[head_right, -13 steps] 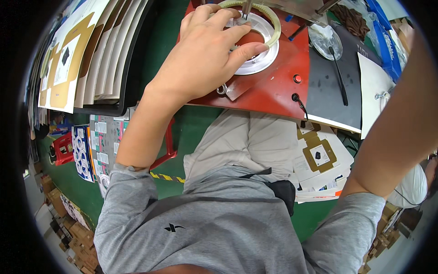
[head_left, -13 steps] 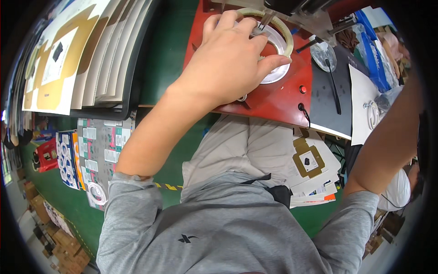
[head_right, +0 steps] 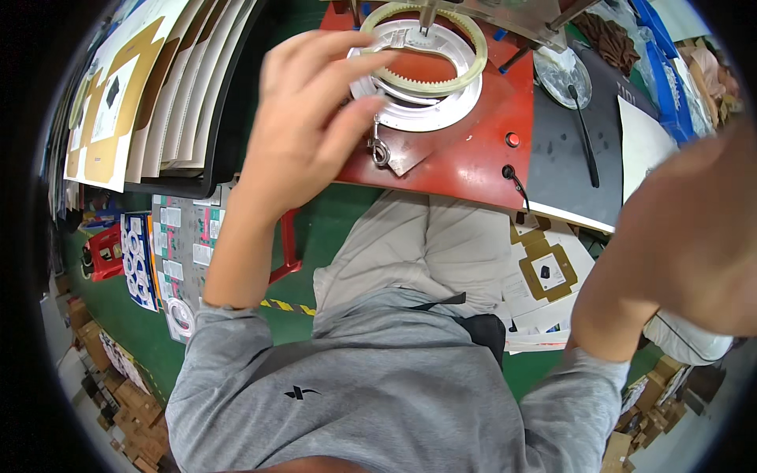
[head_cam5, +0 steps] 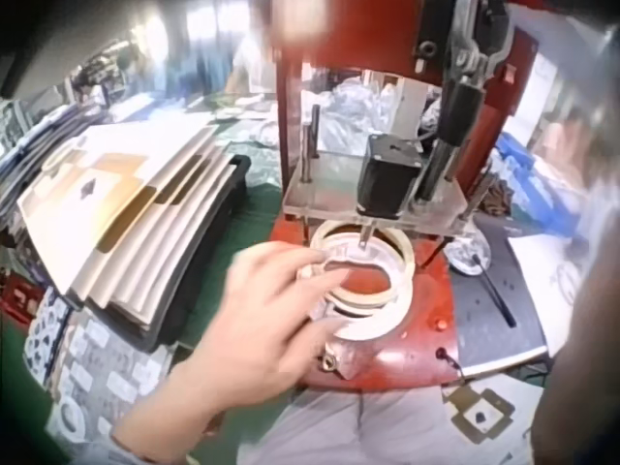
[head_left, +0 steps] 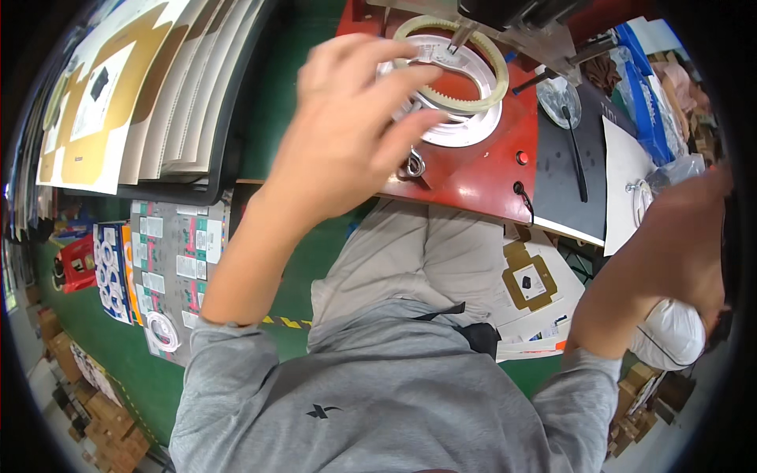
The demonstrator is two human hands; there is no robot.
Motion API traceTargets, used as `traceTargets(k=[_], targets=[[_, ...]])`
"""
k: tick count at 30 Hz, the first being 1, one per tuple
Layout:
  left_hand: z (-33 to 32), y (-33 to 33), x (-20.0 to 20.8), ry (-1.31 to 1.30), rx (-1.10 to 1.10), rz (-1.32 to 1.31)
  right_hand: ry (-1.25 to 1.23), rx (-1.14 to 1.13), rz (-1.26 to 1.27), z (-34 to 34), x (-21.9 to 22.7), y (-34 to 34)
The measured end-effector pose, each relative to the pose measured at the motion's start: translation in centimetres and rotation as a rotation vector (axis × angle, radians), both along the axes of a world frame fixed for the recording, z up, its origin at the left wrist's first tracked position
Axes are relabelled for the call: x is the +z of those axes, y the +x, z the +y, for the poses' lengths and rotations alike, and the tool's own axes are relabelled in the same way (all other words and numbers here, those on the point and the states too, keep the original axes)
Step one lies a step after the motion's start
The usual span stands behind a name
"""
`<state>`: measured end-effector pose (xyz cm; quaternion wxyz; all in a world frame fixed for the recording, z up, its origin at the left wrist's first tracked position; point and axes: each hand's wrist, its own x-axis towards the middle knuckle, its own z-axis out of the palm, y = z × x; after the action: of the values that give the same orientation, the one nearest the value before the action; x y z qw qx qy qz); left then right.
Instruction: Assembling electronic components by applying adhesive to a ring and using a manual press to join it to a base.
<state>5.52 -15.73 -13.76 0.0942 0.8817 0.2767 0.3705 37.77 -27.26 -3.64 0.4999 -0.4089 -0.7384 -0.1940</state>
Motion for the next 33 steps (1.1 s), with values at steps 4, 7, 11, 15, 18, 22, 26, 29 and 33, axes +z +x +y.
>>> traceTargets(k=[4,7,11,15,18,22,26,29,33], targets=[[0.0,-4.5,-4.1,-0.09,0.16,-0.256,-0.322,-0.382,-0.073,-1.2,-4.6,-8.1],[-0.5,-4.9,-6.9,-0.245,0.193,-0.298,-0.82,-0.492,-0.312,-2.8,-9.0,-7.1],[-0.5,-4.7,-8.2,-0.541,0.13,-0.486,-0.929,-0.539,-0.411,-3.7,-9.2,-7.3],[-0.6,-4.5,-8.5,-0.578,0.145,-0.474,-0.978,-0.527,-0.464,-4.1,-9.2,-7.8],[-0.7,-4.5,-8.2,-0.577,0.151,-0.462,-0.965,-0.498,-0.477,-4.1,-8.6,-7.7],[-0.5,-4.7,-7.8,-0.603,0.165,-0.424,-0.955,-0.432,-0.476,-3.4,-7.6,-7.1],[-1.3,-5.2,-4.5,-0.365,0.223,-0.368,-0.688,-0.354,-0.278,-1.4,-6.6,-6.8],[-1.5,-3.0,-0.9,-0.139,0.079,-0.306,-0.581,-0.235,-0.1,-0.1,-7.0,-7.5],[-1.2,-0.4,0.9,-0.018,-0.025,-0.134,-0.492,-0.11,-0.078,2.8,-8.5,-8.4]])
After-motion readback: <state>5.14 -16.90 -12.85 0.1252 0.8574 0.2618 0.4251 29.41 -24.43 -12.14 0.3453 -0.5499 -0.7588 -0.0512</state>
